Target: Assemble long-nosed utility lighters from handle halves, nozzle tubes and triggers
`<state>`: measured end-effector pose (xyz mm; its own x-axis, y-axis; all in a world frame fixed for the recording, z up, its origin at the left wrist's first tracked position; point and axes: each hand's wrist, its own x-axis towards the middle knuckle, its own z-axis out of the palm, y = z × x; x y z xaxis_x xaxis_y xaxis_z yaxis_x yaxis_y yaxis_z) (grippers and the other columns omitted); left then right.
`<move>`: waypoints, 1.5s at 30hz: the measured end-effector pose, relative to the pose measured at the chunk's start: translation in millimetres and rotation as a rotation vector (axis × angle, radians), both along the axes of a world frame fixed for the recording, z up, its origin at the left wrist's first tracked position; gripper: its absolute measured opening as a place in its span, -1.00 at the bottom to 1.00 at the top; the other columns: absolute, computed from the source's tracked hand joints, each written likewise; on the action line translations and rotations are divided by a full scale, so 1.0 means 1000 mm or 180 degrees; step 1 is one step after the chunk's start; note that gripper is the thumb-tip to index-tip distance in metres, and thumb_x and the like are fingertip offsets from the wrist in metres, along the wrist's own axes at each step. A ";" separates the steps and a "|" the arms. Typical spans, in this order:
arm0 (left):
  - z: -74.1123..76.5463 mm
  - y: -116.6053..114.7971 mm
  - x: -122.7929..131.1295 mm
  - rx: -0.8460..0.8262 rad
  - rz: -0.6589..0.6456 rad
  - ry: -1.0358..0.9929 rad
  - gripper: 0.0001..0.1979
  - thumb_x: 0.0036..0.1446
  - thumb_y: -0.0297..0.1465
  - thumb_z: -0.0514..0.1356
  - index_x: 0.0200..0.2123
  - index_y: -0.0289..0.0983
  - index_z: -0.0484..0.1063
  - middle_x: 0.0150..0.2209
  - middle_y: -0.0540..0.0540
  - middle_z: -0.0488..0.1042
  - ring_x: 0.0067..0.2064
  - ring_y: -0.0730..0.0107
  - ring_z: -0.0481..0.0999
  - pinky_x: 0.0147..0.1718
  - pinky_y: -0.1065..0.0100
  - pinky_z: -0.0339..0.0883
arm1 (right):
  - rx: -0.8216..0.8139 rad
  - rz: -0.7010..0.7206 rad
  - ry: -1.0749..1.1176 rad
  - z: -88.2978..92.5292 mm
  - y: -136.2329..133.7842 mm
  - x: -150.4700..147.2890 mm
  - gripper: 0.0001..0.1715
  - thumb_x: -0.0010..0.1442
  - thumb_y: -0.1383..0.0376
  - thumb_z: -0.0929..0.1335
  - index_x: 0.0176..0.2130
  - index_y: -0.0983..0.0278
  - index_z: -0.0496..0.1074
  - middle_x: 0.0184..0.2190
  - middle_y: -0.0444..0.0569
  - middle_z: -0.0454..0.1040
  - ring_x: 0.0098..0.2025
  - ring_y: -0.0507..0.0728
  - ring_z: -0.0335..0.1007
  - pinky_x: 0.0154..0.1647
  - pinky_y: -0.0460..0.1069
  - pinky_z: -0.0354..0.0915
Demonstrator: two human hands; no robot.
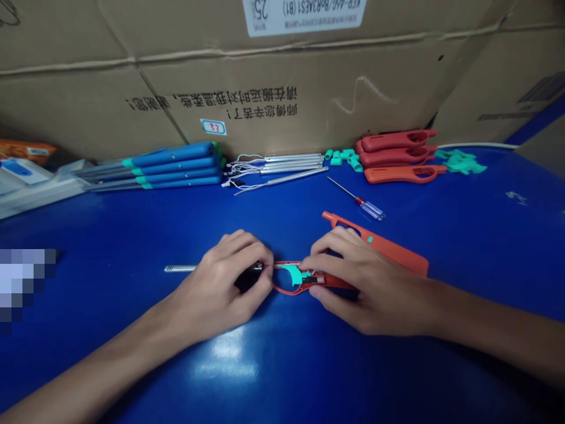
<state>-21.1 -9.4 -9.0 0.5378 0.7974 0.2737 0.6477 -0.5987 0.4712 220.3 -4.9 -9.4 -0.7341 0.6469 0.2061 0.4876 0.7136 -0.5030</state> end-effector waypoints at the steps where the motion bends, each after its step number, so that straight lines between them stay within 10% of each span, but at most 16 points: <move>1: 0.000 0.000 0.000 0.0021 -0.0009 0.0021 -0.92 0.20 -0.46 0.10 -0.32 -0.26 0.38 -0.28 -0.07 0.46 -0.26 0.34 0.38 -0.22 0.23 0.25 | -0.0014 0.0004 0.0004 0.000 0.000 0.000 -0.70 0.28 0.30 0.28 0.00 0.22 0.43 -0.13 0.02 0.40 -0.08 0.13 0.28 0.00 0.10 0.23; 45: 0.009 0.000 -0.013 0.0795 -0.0386 0.0513 -0.77 0.11 -0.33 0.28 -0.14 -0.24 0.47 -0.15 -0.12 0.48 -0.17 0.24 0.44 -0.19 0.19 0.24 | 0.0130 -0.0023 0.0056 -0.002 -0.001 0.001 -0.68 0.23 0.31 0.32 -0.01 0.26 0.44 -0.14 0.00 0.40 -0.06 0.11 0.28 0.04 0.07 0.22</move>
<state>-33.6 -9.8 -0.2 0.6771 0.6438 0.3566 0.6190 -0.7602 0.1972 221.6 -6.0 -11.8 -0.7255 0.6431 0.2452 0.4843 0.7302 -0.4820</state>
